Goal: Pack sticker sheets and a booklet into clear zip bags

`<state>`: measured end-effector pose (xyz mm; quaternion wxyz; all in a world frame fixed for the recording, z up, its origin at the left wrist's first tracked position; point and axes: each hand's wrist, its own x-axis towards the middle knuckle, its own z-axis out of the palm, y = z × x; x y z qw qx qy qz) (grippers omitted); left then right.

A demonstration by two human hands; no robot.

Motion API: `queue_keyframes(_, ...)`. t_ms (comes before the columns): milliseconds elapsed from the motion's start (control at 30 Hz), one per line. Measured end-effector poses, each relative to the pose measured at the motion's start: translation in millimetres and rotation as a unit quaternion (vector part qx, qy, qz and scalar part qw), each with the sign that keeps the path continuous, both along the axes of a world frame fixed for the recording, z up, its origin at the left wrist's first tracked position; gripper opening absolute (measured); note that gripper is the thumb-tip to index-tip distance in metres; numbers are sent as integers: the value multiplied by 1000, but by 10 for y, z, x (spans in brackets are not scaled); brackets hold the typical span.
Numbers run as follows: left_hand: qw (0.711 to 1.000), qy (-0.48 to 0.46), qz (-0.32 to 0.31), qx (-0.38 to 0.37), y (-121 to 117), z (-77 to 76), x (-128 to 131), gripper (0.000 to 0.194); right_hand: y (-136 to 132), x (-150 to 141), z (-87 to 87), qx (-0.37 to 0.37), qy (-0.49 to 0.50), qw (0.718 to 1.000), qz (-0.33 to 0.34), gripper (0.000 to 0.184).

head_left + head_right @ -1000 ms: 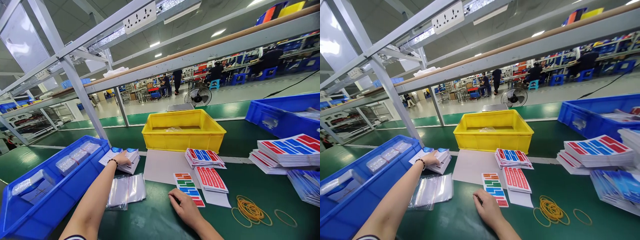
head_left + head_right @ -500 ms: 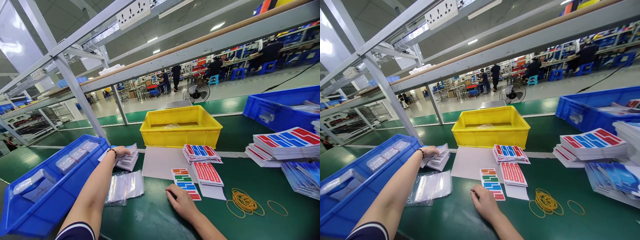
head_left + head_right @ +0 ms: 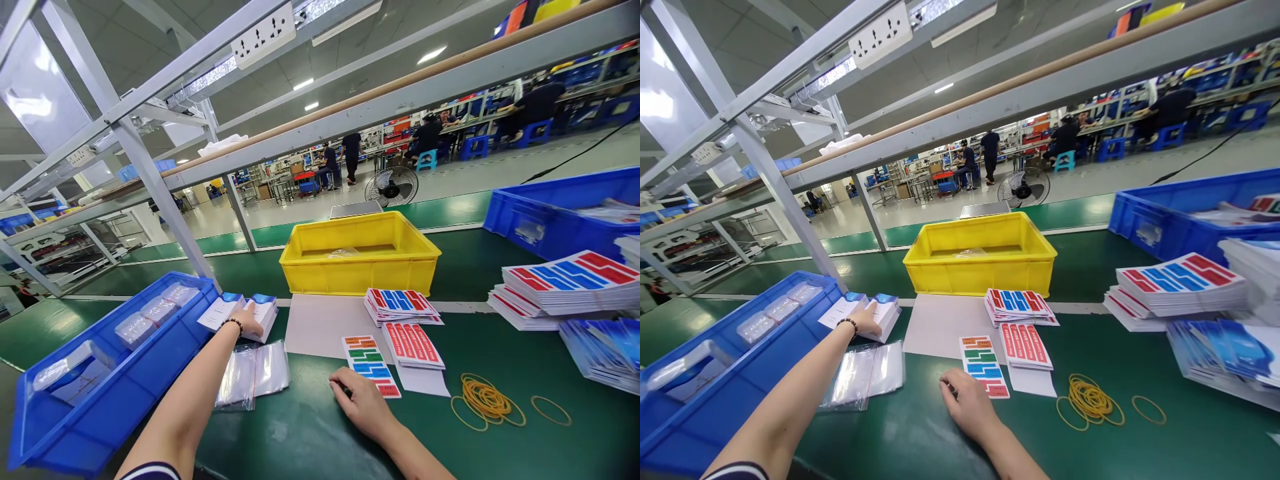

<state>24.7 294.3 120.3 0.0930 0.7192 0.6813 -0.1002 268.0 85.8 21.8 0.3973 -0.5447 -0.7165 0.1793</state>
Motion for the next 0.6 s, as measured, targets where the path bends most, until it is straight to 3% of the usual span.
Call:
queue_keyframes(233,999,-36,10,-13,47,-87,-39,46,10,-6,-20,-7,18,1000,2,23)
queue_keyframes(400,998,-37,34,29,-52,-226,69,59,7,-13,6,-21,61,998,6,22)
queue_keyframes(600,992,-90,22,81,2,-162,-39,42,35,-21,-1,-68,189,980,0,20)
